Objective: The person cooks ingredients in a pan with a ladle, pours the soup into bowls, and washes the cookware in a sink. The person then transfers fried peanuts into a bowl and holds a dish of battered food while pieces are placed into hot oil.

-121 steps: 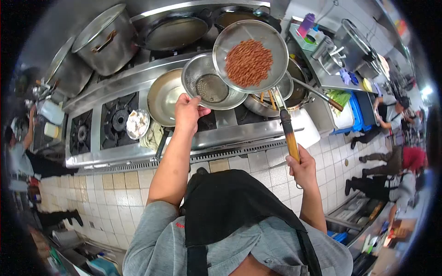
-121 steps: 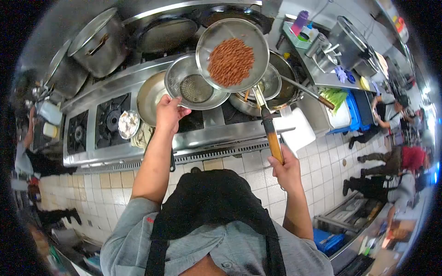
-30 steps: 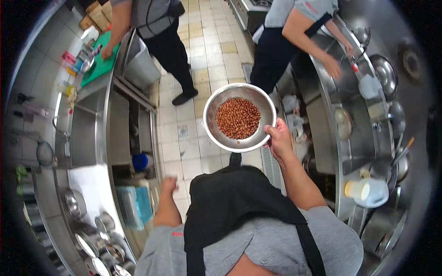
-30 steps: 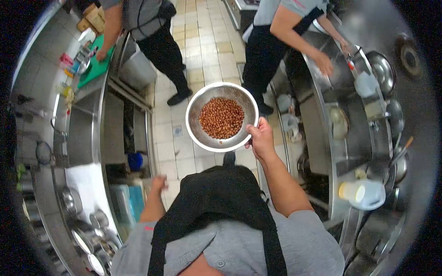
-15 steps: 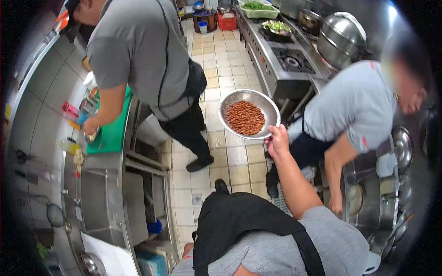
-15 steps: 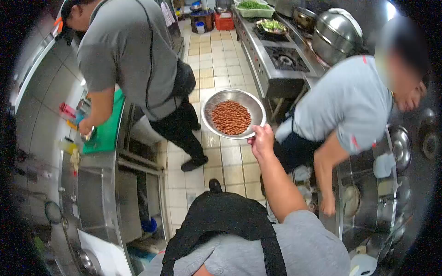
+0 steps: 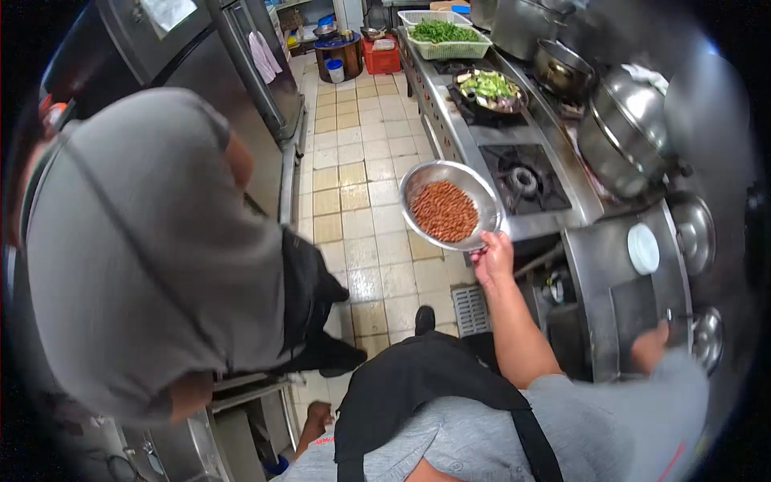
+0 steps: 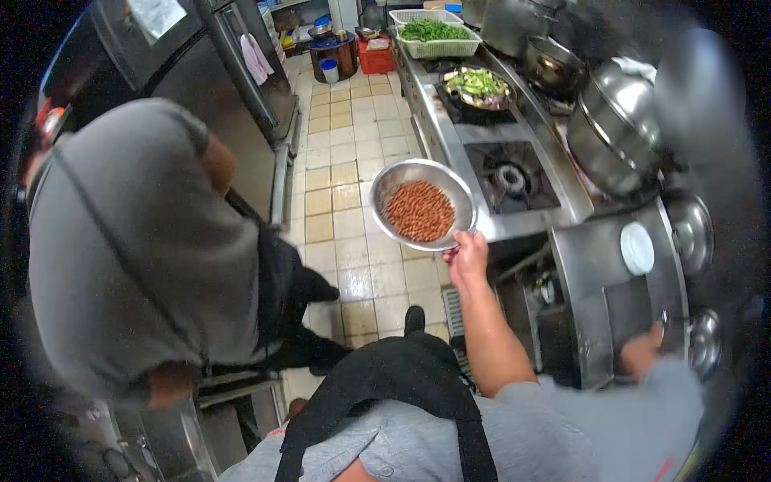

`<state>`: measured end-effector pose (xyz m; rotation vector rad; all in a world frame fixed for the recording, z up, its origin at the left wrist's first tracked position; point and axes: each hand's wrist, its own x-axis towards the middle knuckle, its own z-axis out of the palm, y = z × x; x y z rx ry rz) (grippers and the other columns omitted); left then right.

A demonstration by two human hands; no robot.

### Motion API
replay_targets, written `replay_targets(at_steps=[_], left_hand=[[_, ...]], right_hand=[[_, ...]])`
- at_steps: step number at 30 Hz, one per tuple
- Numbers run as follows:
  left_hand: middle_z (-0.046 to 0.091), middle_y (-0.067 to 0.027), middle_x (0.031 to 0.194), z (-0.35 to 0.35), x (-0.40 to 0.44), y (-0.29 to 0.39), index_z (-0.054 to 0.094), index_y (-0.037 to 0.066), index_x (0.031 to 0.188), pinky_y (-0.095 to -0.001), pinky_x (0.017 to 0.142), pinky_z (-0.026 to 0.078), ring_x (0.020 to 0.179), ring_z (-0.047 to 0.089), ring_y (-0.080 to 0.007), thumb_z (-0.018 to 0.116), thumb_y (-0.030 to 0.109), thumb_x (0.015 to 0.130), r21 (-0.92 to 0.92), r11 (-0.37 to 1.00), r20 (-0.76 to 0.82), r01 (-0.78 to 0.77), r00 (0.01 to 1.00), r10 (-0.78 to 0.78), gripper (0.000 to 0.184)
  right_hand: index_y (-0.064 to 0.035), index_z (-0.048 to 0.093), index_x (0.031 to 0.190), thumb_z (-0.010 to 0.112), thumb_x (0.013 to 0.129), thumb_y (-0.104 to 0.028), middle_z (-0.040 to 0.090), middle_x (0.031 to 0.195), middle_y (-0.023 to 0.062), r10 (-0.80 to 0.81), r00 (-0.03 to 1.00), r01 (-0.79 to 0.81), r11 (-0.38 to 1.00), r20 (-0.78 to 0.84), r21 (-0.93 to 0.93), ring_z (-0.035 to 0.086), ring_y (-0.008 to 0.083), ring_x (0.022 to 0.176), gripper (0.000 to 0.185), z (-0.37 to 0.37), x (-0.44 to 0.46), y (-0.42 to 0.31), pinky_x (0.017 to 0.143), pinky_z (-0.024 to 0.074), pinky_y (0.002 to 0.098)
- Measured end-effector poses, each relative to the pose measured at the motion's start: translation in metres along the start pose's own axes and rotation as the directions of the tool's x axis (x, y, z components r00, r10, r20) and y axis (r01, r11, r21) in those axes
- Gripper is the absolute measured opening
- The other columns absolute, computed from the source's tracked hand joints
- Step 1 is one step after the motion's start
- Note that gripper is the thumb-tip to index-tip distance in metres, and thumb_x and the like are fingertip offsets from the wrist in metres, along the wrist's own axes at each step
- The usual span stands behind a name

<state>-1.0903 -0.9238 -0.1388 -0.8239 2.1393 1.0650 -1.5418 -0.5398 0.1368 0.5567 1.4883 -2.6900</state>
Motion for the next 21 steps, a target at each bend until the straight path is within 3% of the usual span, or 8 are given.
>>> replay_targets(at_steps=[3, 9, 13, 15, 21], left_hand=[[0.061, -0.0133, 0.076, 0.021, 0.03, 0.021, 0.06, 0.003, 0.097, -0.0419, 0.049, 0.053, 0.063, 0.065, -0.0276, 0.058, 0.024, 0.089, 0.113, 0.992, -0.011, 0.054, 0.999, -0.053, 0.024], [0.061, -0.0134, 0.075, -0.022, 0.116, 0.086, 0.06, 0.003, 0.096, -0.0425, 0.049, 0.052, 0.064, 0.066, -0.0279, 0.058, 0.025, 0.089, 0.085, 0.982, -0.03, 0.166, 0.986, -0.164, 0.023], [0.061, -0.0135, 0.074, -0.107, 0.202, 0.122, 0.061, 0.004, 0.096, -0.0428, 0.049, 0.052, 0.064, 0.066, -0.0281, 0.057, 0.025, 0.089, 0.043, 0.974, -0.096, 0.222, 0.971, -0.217, 0.023], [0.061, -0.0135, 0.074, -0.154, 0.233, 0.149, 0.061, 0.004, 0.095, -0.043, 0.049, 0.052, 0.064, 0.066, -0.0282, 0.057, 0.025, 0.089, -0.061, 0.963, -0.153, 0.263, 0.951, -0.269, 0.023], [0.061, -0.0136, 0.073, -0.249, 0.351, 0.29, 0.061, 0.004, 0.094, -0.0436, 0.049, 0.052, 0.065, 0.066, -0.0284, 0.057, 0.025, 0.089, -0.219, 0.943, -0.158, 0.252, 0.944, -0.289, 0.022]], right_hand=[[-0.0108, 0.046, 0.091, 0.058, 0.084, -0.008, 0.055, 0.074, 0.0042, 0.066, 0.994, -0.062, 0.997, 0.092, -0.041, 0.05, 0.0145, 0.052, 0.014, 0.043, 0.078, -0.001, 0.042, 0.0397, 0.027], [-0.0097, 0.046, 0.092, 0.059, 0.082, -0.008, 0.056, 0.076, 0.0068, 0.153, 0.973, -0.156, 0.988, 0.172, 0.003, 0.051, 0.017, 0.052, 0.017, 0.19, 0.221, 0.01, 0.042, 0.041, 0.0286], [-0.0101, 0.045, 0.09, 0.059, 0.082, -0.008, 0.053, 0.074, 0.007, 0.172, 0.964, -0.175, 0.984, 0.201, -0.002, 0.05, 0.0184, 0.052, 0.017, 0.269, 0.329, 0.02, 0.044, 0.0419, 0.0298], [-0.0112, 0.044, 0.087, 0.06, 0.082, -0.008, 0.051, 0.072, 0.0062, 0.129, 0.969, -0.141, 0.989, 0.212, 0.044, 0.049, 0.0187, 0.052, 0.017, 0.3, 0.372, 0.025, 0.045, 0.042, 0.0311], [-0.0121, 0.042, 0.083, 0.061, 0.081, -0.007, 0.048, 0.071, 0.0044, 0.15, 0.985, -0.152, 0.988, 0.082, 0.016, 0.049, 0.019, 0.054, 0.02, 0.348, 0.491, 0.004, 0.047, 0.0412, 0.031]])
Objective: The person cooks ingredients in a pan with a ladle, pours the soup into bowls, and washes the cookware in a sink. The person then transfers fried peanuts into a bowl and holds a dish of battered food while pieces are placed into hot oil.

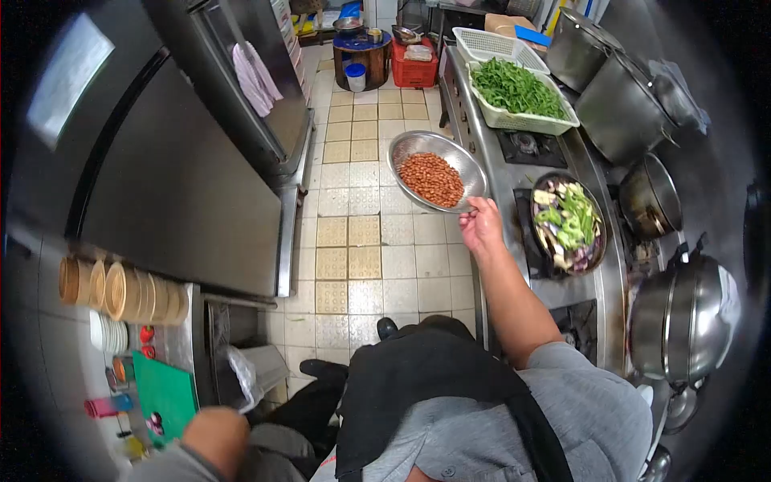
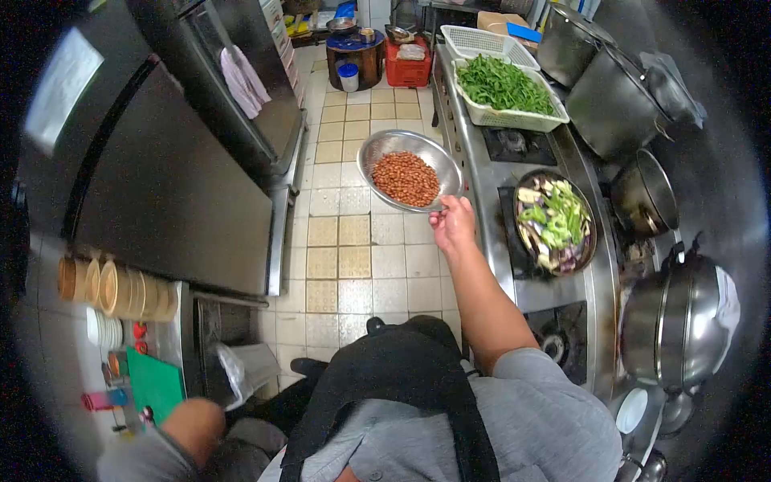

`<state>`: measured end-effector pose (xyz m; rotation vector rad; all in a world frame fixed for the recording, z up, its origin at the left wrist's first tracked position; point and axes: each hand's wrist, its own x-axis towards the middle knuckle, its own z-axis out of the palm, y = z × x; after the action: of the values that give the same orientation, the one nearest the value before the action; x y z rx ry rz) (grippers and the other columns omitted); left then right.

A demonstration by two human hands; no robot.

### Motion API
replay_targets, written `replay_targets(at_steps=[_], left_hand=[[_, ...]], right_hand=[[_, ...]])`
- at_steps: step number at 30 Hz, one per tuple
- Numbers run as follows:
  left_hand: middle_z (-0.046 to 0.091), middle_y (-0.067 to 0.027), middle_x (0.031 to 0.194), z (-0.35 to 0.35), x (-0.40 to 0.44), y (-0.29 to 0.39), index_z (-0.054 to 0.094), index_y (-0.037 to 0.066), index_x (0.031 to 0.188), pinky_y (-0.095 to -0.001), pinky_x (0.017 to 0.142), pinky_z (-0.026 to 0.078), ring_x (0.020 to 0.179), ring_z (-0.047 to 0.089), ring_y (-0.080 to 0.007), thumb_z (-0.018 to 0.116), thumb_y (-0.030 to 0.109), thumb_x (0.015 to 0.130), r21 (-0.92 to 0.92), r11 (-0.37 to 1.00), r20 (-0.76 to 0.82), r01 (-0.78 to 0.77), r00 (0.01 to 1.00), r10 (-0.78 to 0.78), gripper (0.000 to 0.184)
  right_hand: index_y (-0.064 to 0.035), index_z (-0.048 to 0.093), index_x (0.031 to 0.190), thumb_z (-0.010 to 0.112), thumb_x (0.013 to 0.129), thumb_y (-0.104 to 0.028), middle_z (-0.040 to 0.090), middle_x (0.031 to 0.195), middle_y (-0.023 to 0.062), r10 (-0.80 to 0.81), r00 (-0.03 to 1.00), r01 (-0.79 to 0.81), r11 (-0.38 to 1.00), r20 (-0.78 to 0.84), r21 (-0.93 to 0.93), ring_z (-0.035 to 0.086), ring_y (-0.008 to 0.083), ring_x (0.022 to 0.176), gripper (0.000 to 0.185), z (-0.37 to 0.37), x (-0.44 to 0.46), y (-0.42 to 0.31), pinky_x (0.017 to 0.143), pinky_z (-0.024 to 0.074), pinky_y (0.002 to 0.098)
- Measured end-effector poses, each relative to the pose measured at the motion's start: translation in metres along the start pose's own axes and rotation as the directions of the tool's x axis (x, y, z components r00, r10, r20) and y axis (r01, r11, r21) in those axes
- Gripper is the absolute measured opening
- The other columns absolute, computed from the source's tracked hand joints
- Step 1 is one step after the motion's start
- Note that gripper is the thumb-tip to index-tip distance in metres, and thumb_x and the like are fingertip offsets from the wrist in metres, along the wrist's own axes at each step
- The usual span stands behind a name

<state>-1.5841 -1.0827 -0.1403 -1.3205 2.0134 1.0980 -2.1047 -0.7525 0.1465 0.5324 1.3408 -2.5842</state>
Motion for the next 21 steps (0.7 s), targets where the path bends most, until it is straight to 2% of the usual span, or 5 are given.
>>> replay_targets(at_steps=[4, 11, 17, 21], left_hand=[[0.061, -0.0137, 0.072, 0.0, 0.065, 0.098, 0.061, 0.005, 0.094, -0.044, 0.049, 0.052, 0.066, 0.066, -0.0286, 0.057, 0.025, 0.089, -0.06, 0.998, 0.004, -0.027, 1.0, 0.028, 0.022], [0.061, -0.0138, 0.071, 0.009, 0.128, 0.238, 0.062, 0.005, 0.093, -0.0446, 0.049, 0.052, 0.067, 0.066, -0.0289, 0.056, 0.026, 0.089, -0.018, 0.995, 0.033, -0.095, 0.995, 0.096, 0.021], [0.061, -0.0139, 0.07, -0.021, 0.182, 0.31, 0.062, 0.006, 0.092, -0.0452, 0.049, 0.052, 0.067, 0.066, -0.0292, 0.056, 0.026, 0.089, 0.046, 0.997, 0.037, -0.06, 0.998, 0.058, 0.021], [0.061, -0.0139, 0.069, -0.034, 0.241, 0.35, 0.062, 0.006, 0.091, -0.0456, 0.05, 0.051, 0.068, 0.066, -0.0294, 0.056, 0.026, 0.089, 0.193, 0.977, 0.073, -0.095, 0.994, 0.083, 0.021]], right_hand=[[-0.0118, 0.042, 0.084, 0.061, 0.081, -0.007, 0.046, 0.07, 0.004, -0.017, 0.999, 0.017, 1.0, -0.031, -0.002, 0.049, 0.0187, 0.054, 0.02, 0.019, 0.09, -0.017, 0.048, 0.0419, 0.0308], [-0.0094, 0.044, 0.089, 0.06, 0.083, -0.007, 0.047, 0.071, 0.0056, 0.011, 0.998, -0.005, 0.997, -0.069, 0.076, 0.052, 0.0203, 0.056, 0.018, 0.094, 0.286, -0.029, 0.046, 0.042, 0.0297], [-0.0079, 0.042, 0.098, 0.059, 0.084, -0.006, 0.052, 0.075, 0.0086, 0.055, 0.998, -0.056, 0.995, 0.011, 0.087, 0.053, 0.0205, 0.056, 0.021, 0.205, 0.432, -0.044, 0.046, 0.044, 0.0294], [-0.0072, 0.044, 0.091, 0.058, 0.083, -0.005, 0.056, 0.077, 0.0101, 0.057, 0.997, -0.052, 0.994, -0.047, 0.091, 0.055, 0.02, 0.057, 0.016, 0.252, 0.544, -0.034, 0.045, 0.0447, 0.0279]])
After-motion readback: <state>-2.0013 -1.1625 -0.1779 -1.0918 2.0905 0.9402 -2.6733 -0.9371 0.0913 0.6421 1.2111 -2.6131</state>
